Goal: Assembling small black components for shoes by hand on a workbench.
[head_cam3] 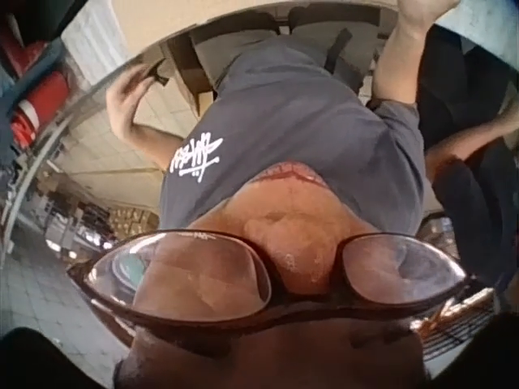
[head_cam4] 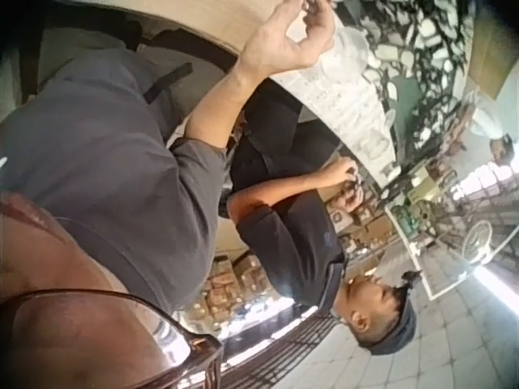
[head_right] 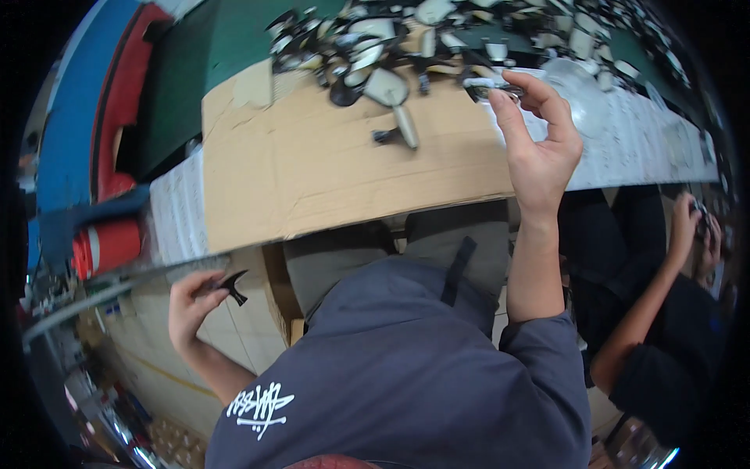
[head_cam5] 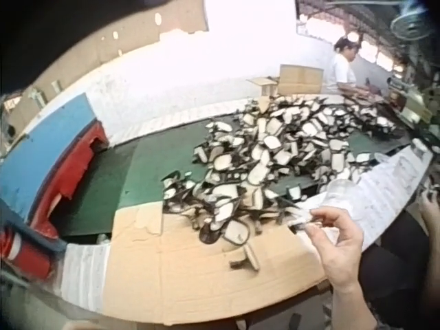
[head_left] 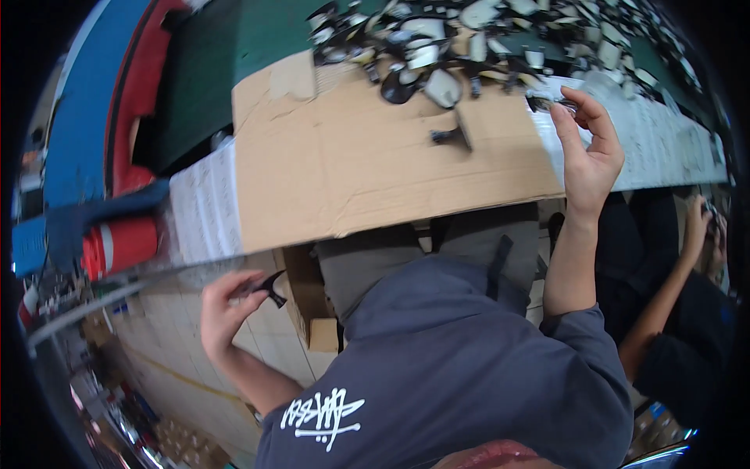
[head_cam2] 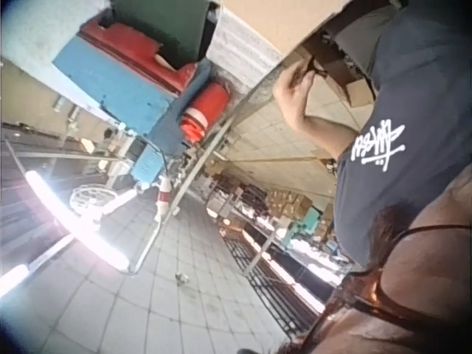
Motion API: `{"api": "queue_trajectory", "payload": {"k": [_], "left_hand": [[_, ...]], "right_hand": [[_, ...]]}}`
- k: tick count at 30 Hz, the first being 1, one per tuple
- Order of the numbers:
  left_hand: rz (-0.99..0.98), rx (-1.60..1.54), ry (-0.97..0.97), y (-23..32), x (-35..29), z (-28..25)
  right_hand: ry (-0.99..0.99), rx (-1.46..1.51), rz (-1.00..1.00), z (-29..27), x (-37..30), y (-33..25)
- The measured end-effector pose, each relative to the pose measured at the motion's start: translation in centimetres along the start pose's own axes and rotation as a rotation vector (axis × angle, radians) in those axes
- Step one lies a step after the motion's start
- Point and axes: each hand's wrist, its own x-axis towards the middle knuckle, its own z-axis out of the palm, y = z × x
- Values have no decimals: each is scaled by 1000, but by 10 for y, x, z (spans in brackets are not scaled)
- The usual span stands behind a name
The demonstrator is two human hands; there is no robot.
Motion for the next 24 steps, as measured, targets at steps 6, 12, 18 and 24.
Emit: {"api": "queue_trajectory", "payload": {"k": [6,12,18,24], "left_hand": [[-2,-25,272,-16,8,11],[345,-117,204,63,66,75],[520,-341,145,115,126,152],[664,-29,229,132,149,184]], "right_hand": [[214,-425,-176,-51,51,10],[-108,-794,-6,-90,83,55],[-254,-1003,27,-81,84,59],[-324,-1063,67,-78,81,60]]}}
